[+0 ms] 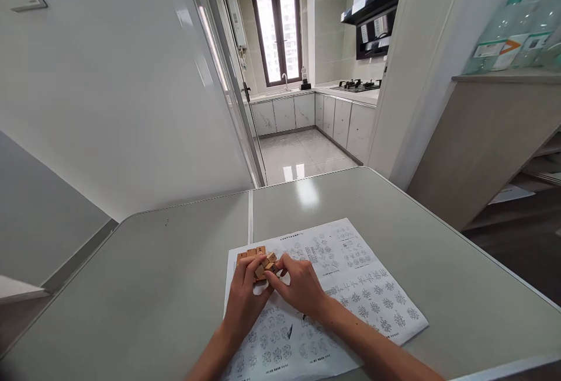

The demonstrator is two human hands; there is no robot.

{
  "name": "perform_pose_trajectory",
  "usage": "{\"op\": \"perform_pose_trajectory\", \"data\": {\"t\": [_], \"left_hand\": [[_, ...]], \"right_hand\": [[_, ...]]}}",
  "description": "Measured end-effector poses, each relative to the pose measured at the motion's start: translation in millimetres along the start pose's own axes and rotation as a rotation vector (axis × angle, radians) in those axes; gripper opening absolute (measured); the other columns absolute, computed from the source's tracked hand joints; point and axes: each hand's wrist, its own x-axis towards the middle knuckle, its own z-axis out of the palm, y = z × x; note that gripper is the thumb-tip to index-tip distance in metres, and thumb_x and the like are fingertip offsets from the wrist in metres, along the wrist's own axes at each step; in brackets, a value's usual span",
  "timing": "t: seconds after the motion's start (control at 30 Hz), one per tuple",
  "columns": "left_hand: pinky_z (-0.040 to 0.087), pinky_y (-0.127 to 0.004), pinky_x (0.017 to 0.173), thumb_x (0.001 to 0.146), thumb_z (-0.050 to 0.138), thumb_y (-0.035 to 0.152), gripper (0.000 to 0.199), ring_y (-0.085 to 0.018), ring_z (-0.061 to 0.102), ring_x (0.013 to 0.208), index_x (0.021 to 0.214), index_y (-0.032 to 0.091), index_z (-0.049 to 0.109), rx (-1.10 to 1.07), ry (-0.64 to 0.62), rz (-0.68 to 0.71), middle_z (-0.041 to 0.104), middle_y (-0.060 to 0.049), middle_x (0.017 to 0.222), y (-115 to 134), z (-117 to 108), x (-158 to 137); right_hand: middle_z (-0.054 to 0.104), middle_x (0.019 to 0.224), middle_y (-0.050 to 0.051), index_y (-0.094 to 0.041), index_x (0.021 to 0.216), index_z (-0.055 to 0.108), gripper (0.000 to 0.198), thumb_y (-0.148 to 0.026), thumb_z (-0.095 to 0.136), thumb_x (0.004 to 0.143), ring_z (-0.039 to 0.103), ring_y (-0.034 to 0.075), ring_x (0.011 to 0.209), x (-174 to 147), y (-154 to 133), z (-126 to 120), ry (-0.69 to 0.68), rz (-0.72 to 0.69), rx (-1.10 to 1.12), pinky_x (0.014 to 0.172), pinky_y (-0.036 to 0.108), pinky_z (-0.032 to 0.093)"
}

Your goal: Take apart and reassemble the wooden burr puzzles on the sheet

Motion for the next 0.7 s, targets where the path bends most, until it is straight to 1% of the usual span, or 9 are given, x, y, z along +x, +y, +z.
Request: {"op": "perform_pose_trajectory", "data": {"t": [0.17, 0.23, 0.3, 0.4, 0.47, 0.5, 0.57, 0.63, 0.7], "left_hand": [[0.056, -0.045, 0.098, 0.090, 0.070, 0.017, 0.054, -0.028, 0.065, 0.115, 0.138, 0.031, 0.051, 0.006, 0.015, 0.004, 0.065, -0.008, 0.123, -0.2, -0.2, 2.6], [0.056, -0.044, 0.099, 0.091, 0.069, 0.019, 0.052, -0.027, 0.064, 0.117, 0.138, 0.031, 0.050, -0.024, 0.022, -0.028, 0.064, -0.008, 0.124, 1.3, -1.3, 4.7], [0.057, -0.043, 0.098, 0.092, 0.070, 0.022, 0.050, -0.027, 0.063, 0.119, 0.138, 0.031, 0.050, -0.064, 0.037, -0.083, 0.062, -0.008, 0.125, 3.7, -3.4, 6.9], [0.059, -0.042, 0.095, 0.090, 0.074, 0.030, 0.052, -0.027, 0.063, 0.118, 0.137, 0.030, 0.051, -0.116, 0.056, -0.162, 0.060, -0.008, 0.126, 7.2, -7.1, 9.8], [0.059, -0.041, 0.095, 0.089, 0.077, 0.031, 0.053, -0.027, 0.063, 0.118, 0.136, 0.030, 0.052, -0.154, 0.058, -0.174, 0.060, -0.008, 0.126, 8.5, -8.8, 10.9], [0.058, -0.042, 0.096, 0.088, 0.078, 0.031, 0.054, -0.027, 0.063, 0.119, 0.136, 0.030, 0.052, -0.174, 0.053, -0.162, 0.060, -0.008, 0.126, 8.8, -9.3, 11.2], [0.057, -0.043, 0.100, 0.087, 0.079, 0.031, 0.056, -0.027, 0.061, 0.122, 0.135, 0.031, 0.052, -0.210, 0.033, -0.127, 0.060, -0.007, 0.127, 9.0, -9.7, 11.4], [0.056, -0.045, 0.101, 0.086, 0.080, 0.031, 0.058, -0.028, 0.060, 0.124, 0.136, 0.032, 0.051, -0.237, 0.008, -0.111, 0.060, -0.007, 0.128, 9.1, -9.5, 10.9], [0.056, -0.045, 0.101, 0.086, 0.081, 0.031, 0.060, -0.028, 0.060, 0.124, 0.137, 0.032, 0.050, -0.255, -0.010, -0.121, 0.060, -0.007, 0.129, 9.3, -9.2, 10.1]], "right_hand": [[0.074, 0.078, 0.003, -0.025, 0.085, 0.055, 0.025, -0.046, 0.062, 0.097, 0.071, 0.021, 0.066, 0.2, 0.6, -0.7, 0.012, -0.024, -0.005, 0.065, 0.033, 0.050], [0.075, 0.081, 0.004, -0.025, 0.086, 0.057, 0.027, -0.048, 0.057, 0.100, 0.072, 0.022, 0.069, 1.5, 0.0, -2.7, -0.004, -0.025, 0.030, 0.068, 0.033, 0.051], [0.076, 0.083, 0.004, -0.025, 0.090, 0.058, 0.030, -0.049, 0.048, 0.104, 0.073, 0.022, 0.073, 3.6, -1.3, -5.4, -0.020, 0.001, 0.110, 0.070, 0.033, 0.053], [0.076, 0.086, 0.004, -0.025, 0.107, 0.056, 0.029, -0.050, 0.042, 0.107, 0.073, 0.021, 0.076, 7.6, -3.5, -8.7, -0.023, 0.087, 0.302, 0.071, 0.033, 0.055], [0.075, 0.089, 0.003, -0.026, 0.120, 0.053, 0.030, -0.051, 0.044, 0.106, 0.073, 0.021, 0.076, 10.3, -3.9, -9.8, -0.047, 0.128, 0.411, 0.066, 0.032, 0.055], [0.074, 0.088, 0.003, -0.026, 0.122, 0.053, 0.032, -0.052, 0.045, 0.105, 0.072, 0.021, 0.076, 11.4, -3.8, -10.2, -0.068, 0.135, 0.441, 0.064, 0.030, 0.055], [0.072, 0.088, 0.003, -0.025, 0.118, 0.057, 0.032, -0.053, 0.047, 0.105, 0.070, 0.020, 0.075, 13.3, -3.0, -10.8, -0.102, 0.129, 0.459, 0.061, 0.029, 0.053], [0.069, 0.088, 0.003, -0.024, 0.107, 0.061, 0.031, -0.052, 0.048, 0.104, 0.067, 0.018, 0.073, 14.8, -2.0, -11.9, -0.112, 0.116, 0.449, 0.061, 0.028, 0.052], [0.066, 0.087, 0.002, -0.023, 0.098, 0.061, 0.033, -0.052, 0.048, 0.104, 0.064, 0.017, 0.071, 16.1, -1.4, -13.8, -0.116, 0.114, 0.443, 0.061, 0.028, 0.050]]}}
